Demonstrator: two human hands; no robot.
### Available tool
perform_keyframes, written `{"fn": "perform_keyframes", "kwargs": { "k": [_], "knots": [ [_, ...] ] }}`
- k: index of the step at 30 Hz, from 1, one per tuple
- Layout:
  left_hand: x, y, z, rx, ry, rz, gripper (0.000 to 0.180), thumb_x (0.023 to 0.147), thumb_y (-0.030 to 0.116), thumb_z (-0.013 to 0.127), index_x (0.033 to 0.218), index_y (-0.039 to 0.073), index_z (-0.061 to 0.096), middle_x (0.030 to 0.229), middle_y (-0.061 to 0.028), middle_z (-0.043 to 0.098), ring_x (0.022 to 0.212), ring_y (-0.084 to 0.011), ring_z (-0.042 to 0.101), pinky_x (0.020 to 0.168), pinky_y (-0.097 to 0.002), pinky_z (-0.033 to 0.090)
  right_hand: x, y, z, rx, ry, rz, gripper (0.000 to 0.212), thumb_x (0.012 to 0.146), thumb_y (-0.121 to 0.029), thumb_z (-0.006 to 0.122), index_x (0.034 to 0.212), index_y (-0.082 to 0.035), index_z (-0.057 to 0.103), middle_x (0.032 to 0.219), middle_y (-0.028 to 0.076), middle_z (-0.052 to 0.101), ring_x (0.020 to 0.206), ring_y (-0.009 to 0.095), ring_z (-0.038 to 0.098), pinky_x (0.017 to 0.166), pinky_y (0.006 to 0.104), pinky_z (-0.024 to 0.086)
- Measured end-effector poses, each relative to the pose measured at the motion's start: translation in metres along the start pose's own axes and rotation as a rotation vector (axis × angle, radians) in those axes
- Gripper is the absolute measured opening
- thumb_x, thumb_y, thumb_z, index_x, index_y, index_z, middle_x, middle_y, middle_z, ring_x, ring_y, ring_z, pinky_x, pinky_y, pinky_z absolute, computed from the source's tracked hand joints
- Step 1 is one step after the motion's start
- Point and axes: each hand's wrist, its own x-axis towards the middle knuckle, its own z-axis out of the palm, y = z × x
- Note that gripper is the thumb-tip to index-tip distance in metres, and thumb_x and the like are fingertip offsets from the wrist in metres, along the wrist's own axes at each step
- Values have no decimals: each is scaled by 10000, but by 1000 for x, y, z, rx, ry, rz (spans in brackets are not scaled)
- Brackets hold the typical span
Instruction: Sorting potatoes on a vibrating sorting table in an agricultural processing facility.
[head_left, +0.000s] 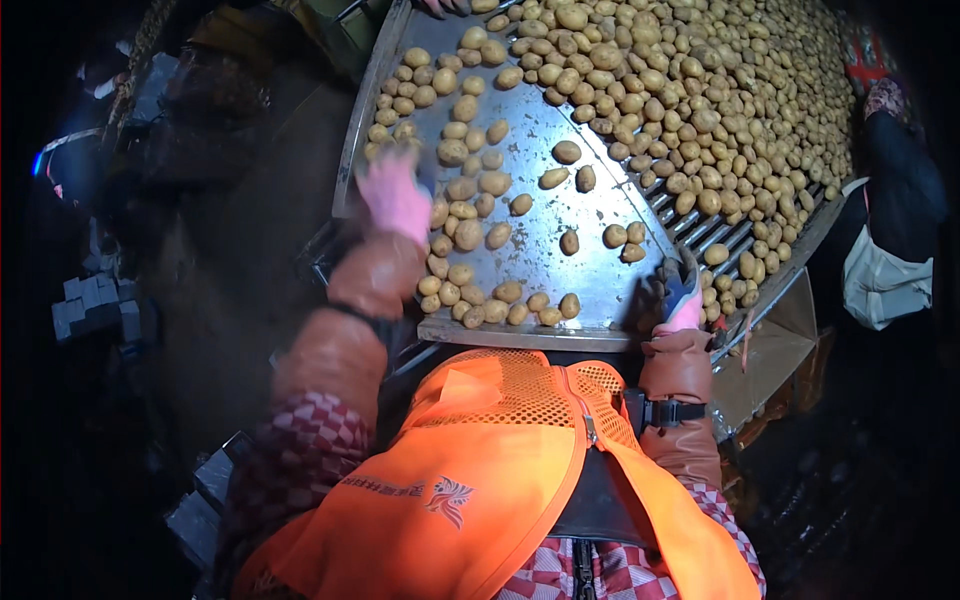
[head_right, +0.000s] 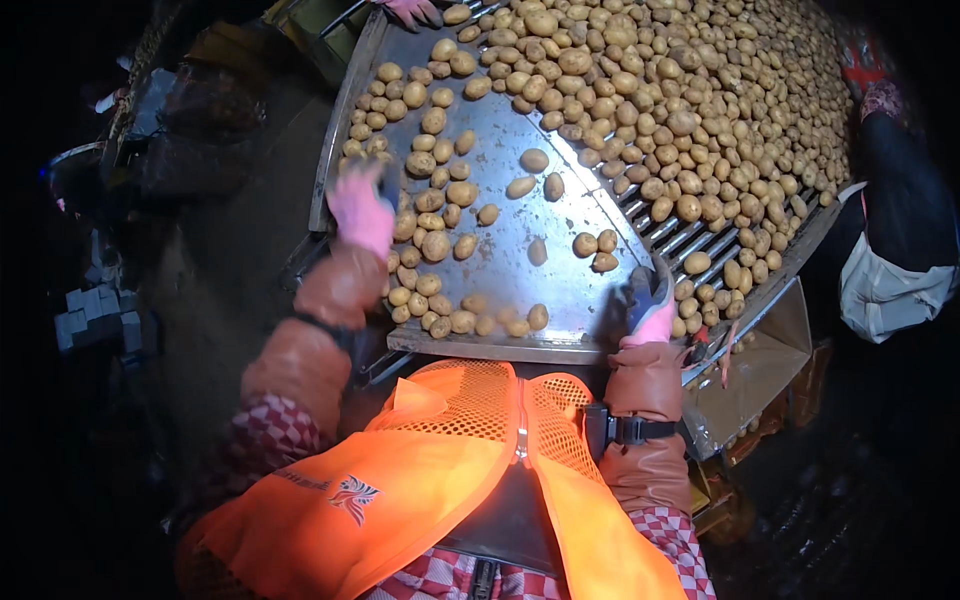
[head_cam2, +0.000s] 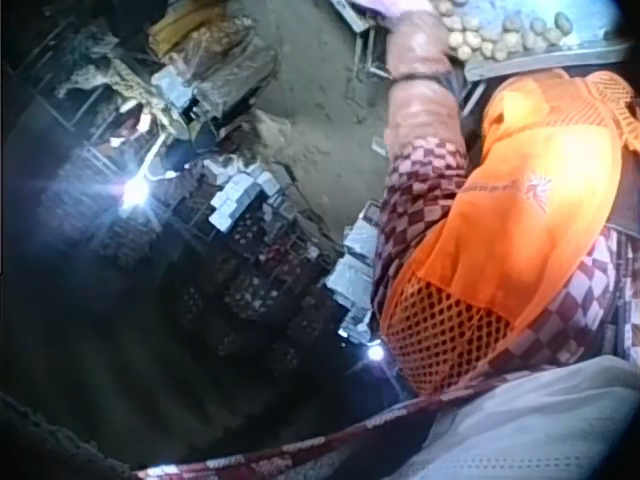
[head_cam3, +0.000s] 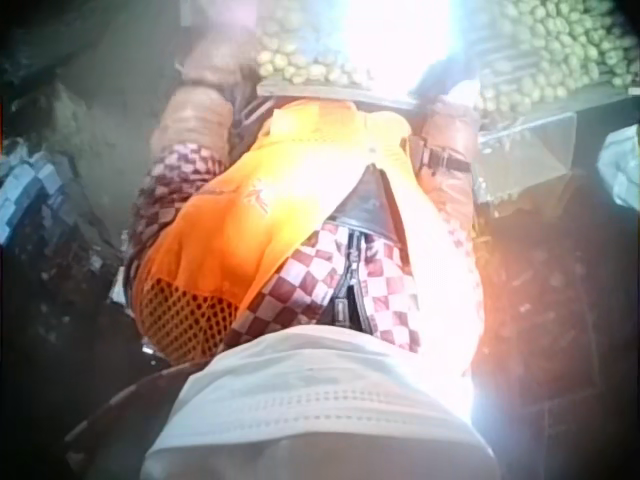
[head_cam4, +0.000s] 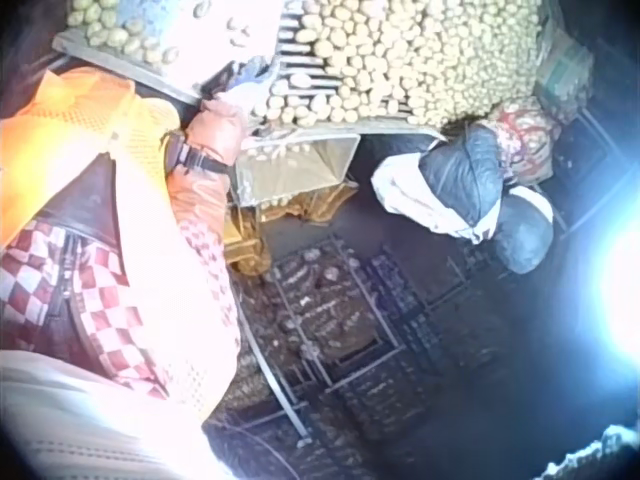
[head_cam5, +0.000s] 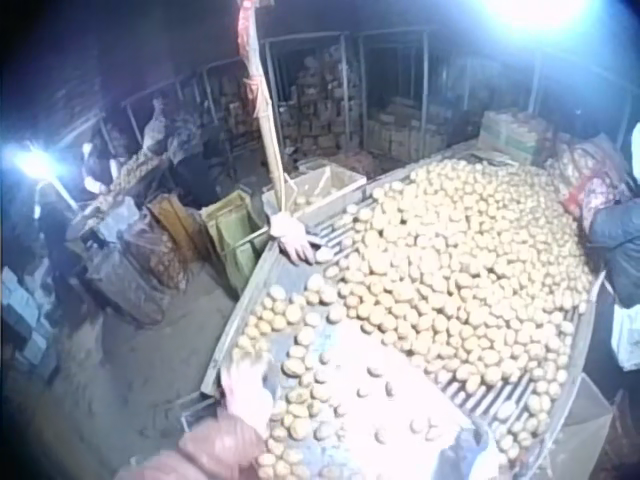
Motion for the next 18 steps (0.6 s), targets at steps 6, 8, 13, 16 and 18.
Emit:
{"fn": "perform_keyframes", "kwargs": {
  "k": [6,8,13,16,18],
  "knots": [
    [92,37,31,-22,-368,-321,641,902,367,597,1507,288,399,1485,-148,424,1387,-422,384,1141,-600,241,-11,12,44,111,-50,98,513,950,-73,617,1441,-86,470,1251,126,634,1081,272,614,950,358,483],
    [84,48,58,-86,-394,-75,590,912,381,594,1480,319,445,1552,-120,366,1438,-370,344,1170,-634,171,-27,19,77,-375,-371,-107,507,940,-69,628,1430,-75,500,1314,147,620,1186,266,593,1017,339,448],
    [25,100,15,84,-474,595,391,959,298,524,1340,276,606,1542,-102,403,1411,-368,383,1160,-633,226,-29,13,73,-16,-609,85,523,919,34,580,1433,-18,498,1366,130,596,1187,209,588,978,295,469],
    [-36,68,1,-64,-401,613,450,846,110,607,1279,223,655,1485,-106,471,1402,-329,401,1156,-615,244,-18,12,39,75,-419,119,435,969,-17,586,1396,18,513,1284,116,641,1014,160,624,862,264,508],
    [-66,40,-10,-251,-264,528,370,825,109,633,1182,173,708,1407,-114,550,1313,-316,497,1114,-531,345,-12,24,14,39,-339,85,424,973,-33,594,1385,29,517,1266,124,650,1047,175,631,899,272,504]
  ]
}}
